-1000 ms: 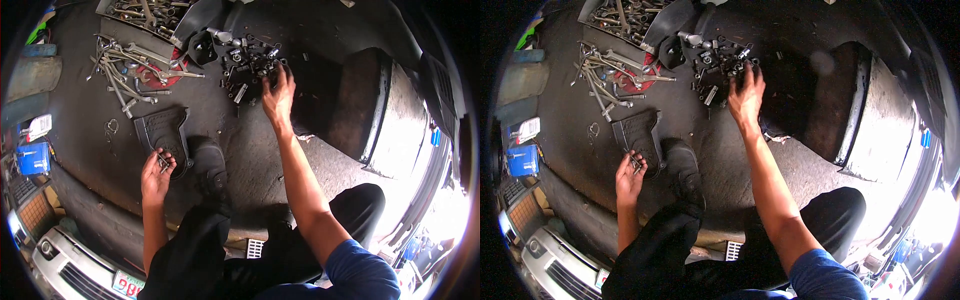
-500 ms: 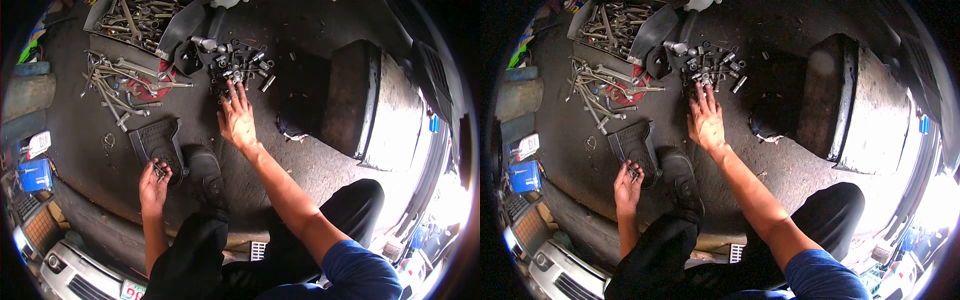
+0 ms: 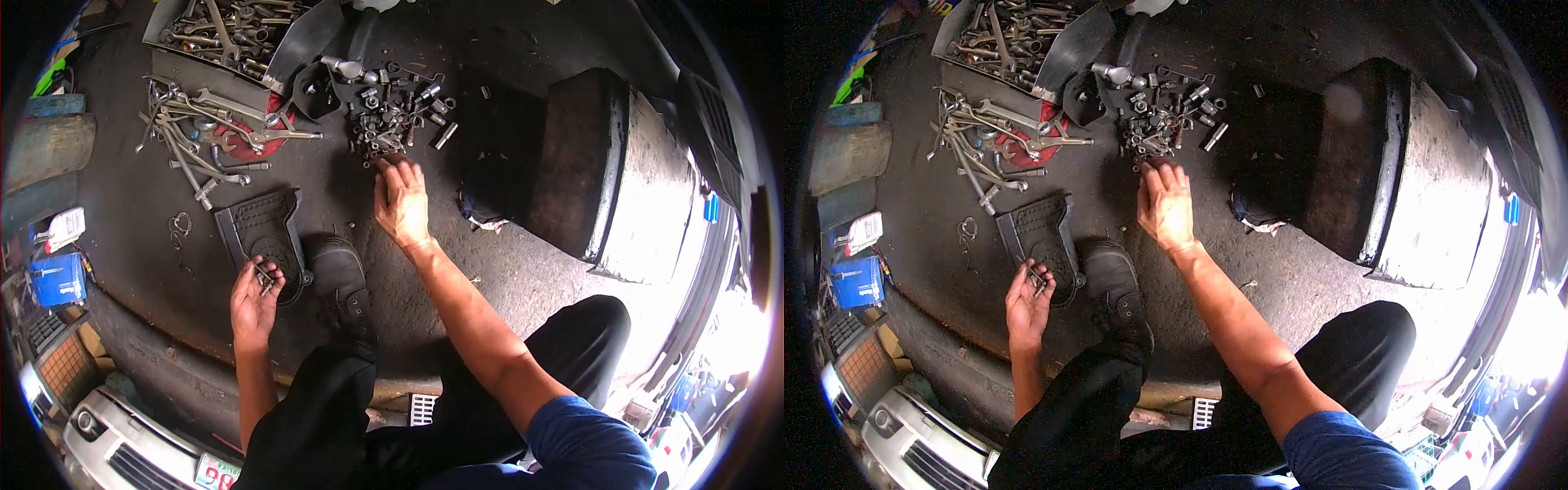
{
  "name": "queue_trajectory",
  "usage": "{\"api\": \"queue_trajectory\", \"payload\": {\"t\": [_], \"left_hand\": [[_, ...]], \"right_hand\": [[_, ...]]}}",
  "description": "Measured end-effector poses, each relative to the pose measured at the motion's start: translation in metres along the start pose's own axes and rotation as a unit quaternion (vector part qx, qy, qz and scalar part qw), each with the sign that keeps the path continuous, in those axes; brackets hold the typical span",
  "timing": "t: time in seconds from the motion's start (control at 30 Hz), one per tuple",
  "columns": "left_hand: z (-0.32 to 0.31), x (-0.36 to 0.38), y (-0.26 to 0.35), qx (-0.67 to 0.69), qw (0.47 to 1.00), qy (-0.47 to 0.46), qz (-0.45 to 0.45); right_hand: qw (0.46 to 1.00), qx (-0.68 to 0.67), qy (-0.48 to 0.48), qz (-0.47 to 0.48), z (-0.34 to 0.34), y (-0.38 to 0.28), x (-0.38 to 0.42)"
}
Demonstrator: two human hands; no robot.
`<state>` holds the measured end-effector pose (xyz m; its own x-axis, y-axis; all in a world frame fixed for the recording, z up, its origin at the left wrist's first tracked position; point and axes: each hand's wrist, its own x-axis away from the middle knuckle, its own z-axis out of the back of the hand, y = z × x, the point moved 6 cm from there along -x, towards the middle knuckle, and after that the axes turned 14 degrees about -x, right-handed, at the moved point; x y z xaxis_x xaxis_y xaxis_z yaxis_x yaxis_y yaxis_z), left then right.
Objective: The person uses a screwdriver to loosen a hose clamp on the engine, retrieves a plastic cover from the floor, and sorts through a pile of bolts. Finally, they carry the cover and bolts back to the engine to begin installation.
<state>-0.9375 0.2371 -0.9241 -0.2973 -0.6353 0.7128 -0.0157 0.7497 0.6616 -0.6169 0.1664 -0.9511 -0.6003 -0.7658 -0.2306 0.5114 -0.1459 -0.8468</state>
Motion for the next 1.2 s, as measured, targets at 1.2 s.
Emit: {"api": "queue_trajectory", "payload": {"t": [1.2], "left_hand": [[-0.003, 0.002, 0.000, -0.015, 1.000, 0.005, 0.009]], "right_hand": [[0.659, -0.659, 0.057, -0.359, 0.018, 0.037, -0.032]]}}
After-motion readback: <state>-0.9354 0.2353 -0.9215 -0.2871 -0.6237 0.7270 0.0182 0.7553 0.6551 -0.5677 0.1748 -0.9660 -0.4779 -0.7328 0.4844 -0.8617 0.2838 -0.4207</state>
